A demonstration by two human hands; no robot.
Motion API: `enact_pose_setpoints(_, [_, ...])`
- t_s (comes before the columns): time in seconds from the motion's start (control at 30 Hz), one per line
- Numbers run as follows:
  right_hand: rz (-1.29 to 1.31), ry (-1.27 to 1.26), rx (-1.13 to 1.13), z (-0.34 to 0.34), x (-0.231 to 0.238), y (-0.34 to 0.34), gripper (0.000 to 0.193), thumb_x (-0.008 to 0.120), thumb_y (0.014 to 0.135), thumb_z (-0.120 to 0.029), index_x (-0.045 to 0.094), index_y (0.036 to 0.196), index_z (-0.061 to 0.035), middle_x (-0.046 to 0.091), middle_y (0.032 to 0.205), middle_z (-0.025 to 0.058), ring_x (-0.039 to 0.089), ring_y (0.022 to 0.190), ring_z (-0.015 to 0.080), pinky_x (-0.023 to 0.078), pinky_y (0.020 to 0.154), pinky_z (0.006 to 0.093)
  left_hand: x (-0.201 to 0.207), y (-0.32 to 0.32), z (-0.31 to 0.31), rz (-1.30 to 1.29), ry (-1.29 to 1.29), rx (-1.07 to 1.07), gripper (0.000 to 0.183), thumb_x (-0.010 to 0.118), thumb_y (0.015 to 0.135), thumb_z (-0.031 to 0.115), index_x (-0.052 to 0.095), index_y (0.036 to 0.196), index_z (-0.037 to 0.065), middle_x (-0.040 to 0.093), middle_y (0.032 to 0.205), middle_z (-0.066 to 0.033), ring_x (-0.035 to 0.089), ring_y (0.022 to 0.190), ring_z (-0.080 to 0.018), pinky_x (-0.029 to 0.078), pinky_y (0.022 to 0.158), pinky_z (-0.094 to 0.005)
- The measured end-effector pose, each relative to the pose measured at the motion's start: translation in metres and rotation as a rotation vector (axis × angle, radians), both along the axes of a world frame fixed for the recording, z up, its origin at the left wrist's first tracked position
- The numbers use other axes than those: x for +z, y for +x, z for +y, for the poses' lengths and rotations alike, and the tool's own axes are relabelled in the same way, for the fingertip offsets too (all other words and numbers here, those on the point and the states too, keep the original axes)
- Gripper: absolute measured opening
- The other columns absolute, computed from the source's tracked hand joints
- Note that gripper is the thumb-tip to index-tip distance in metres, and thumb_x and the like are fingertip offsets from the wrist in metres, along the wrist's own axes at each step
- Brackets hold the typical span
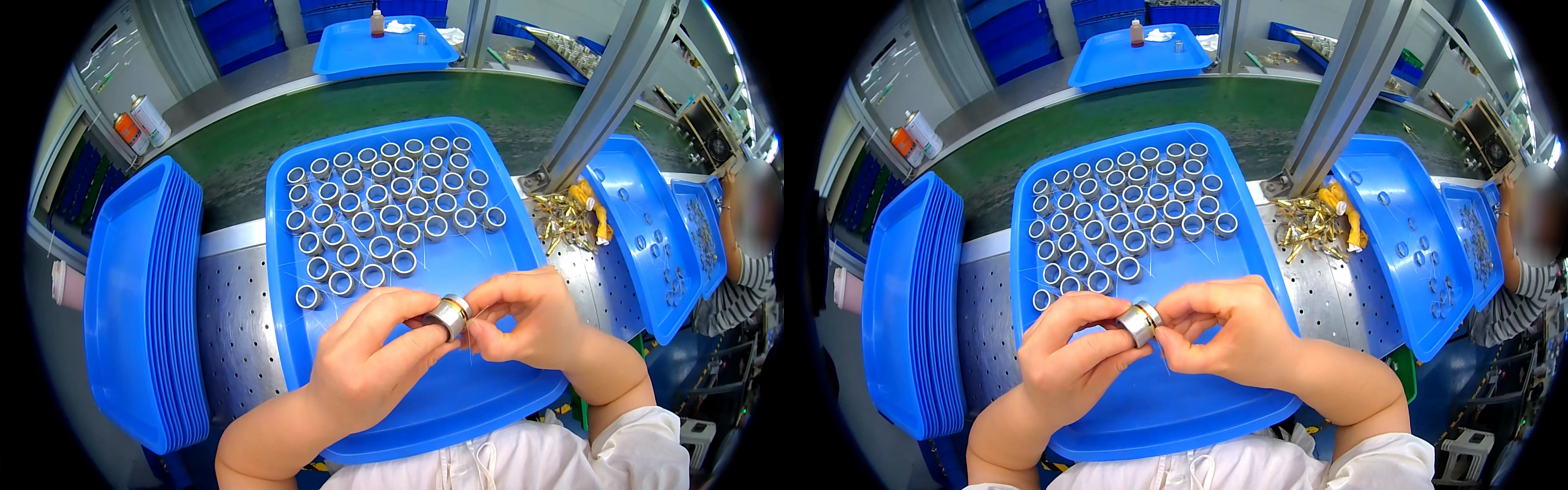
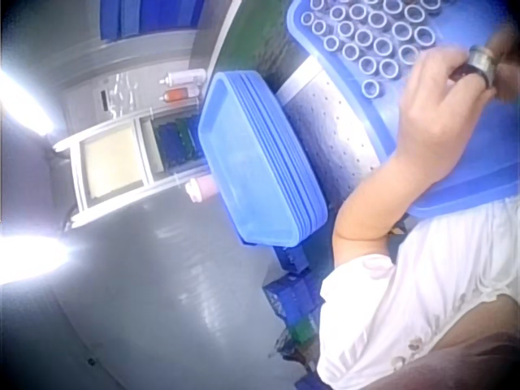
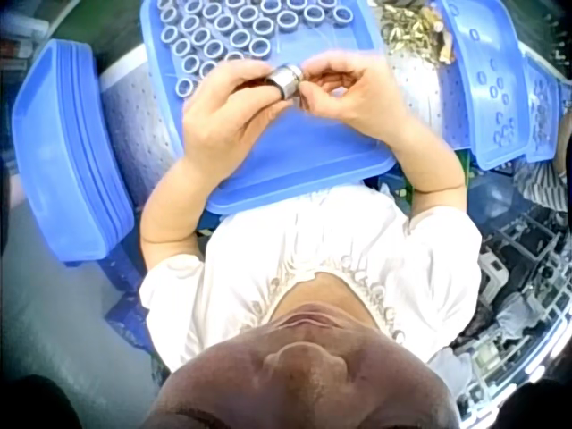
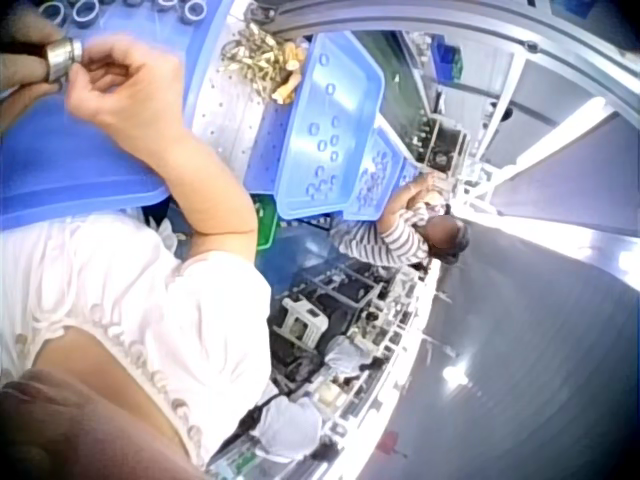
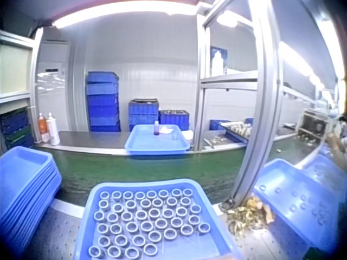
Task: The person repeatedly picks up small cylindrical metal components from a blue tray and wraps a thin wire around them by hand. The person holds the component in one hand and uses the other to wind the wire, then places the finished item into a separate blue bin. The process is repetitive and performed one at a time.
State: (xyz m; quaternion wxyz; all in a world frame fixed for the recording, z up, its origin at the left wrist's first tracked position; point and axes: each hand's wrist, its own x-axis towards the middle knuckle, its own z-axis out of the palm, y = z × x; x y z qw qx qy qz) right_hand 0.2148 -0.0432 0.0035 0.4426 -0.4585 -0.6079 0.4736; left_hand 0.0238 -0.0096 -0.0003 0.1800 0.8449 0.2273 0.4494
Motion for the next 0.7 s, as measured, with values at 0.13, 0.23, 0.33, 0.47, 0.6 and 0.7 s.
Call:
enact_pose_setpoints(0.13, [-0.055,0.122,-0.001,-0.0009,-0.0025,0.0003,0.013,0.069,0.070,0.001,0.064,0.082,0.0002,0.067,0.073,0.0082,0.069,0.068,0.0157,0.055,0.062,0.0246,-0.0001,0.0010,-0.0023,-0.004,-0.006,-0.004,0.022,0.080,0.059,0.005,0.066,0.075,0.002,0.062,0.088,-0.0128,0.063,0.075,-0.0236,0.054,0.061,-0.0281])
enact_pose_setpoints(0.23, [-0.061,0.150,-0.001,-0.0002,-0.0036,0.0003,0.012,0.069,0.069,0.002,0.064,0.080,0.0002,0.067,0.073,0.0082,0.069,0.067,0.0158,0.055,0.061,0.0246,-0.0013,0.0019,-0.0031,-0.013,-0.011,-0.006,0.022,0.080,0.060,0.005,0.066,0.076,0.001,0.061,0.087,-0.0132,0.063,0.075,-0.0241,0.054,0.061,-0.0283])
enact_pose_setpoints(0.33, [-0.069,0.162,0.001,0.0003,-0.0051,0.0007,0.013,0.069,0.069,0.002,0.063,0.080,0.0000,0.067,0.073,0.0083,0.069,0.067,0.0159,0.055,0.061,0.0247,-0.0012,0.0023,-0.0030,-0.009,-0.009,-0.008,0.022,0.080,0.060,0.004,0.066,0.077,0.001,0.061,0.088,-0.0132,0.063,0.076,-0.0237,0.055,0.062,-0.0281])
enact_pose_setpoints(0.47, [-0.127,0.255,-0.024,0.0012,-0.0061,0.0008,0.013,0.071,0.068,0.002,0.063,0.079,-0.0003,0.067,0.073,0.0078,0.068,0.066,0.0159,0.055,0.060,0.0249,-0.0004,-0.0009,-0.0022,0.023,-0.111,-0.021,0.023,0.078,0.063,0.001,0.067,0.083,0.001,0.060,0.095,-0.0132,0.063,0.080,-0.0218,0.055,0.065,-0.0275])
enact_pose_setpoints(0.6, [-0.278,0.505,-0.049,0.0061,-0.0065,0.0015,0.014,0.071,0.069,0.000,0.065,0.081,-0.0001,0.068,0.074,0.0077,0.068,0.067,0.0153,0.055,0.060,0.0248,0.0046,-0.0026,0.0020,-0.042,-0.290,-0.045,0.018,0.073,0.070,0.000,0.065,0.086,0.000,0.056,0.103,-0.0125,0.063,0.080,-0.0194,0.055,0.071,-0.0287])
enact_pose_setpoints(0.7, [-0.176,0.360,-0.038,0.0050,-0.0045,0.0005,0.014,0.070,0.071,0.000,0.066,0.084,0.0004,0.068,0.076,0.0083,0.067,0.068,0.0143,0.055,0.060,0.0246,0.0012,-0.0024,0.0019,-0.062,-0.270,-0.039,0.018,0.073,0.068,-0.001,0.065,0.085,0.000,0.057,0.100,-0.0119,0.062,0.079,-0.0197,0.055,0.069,-0.0283])
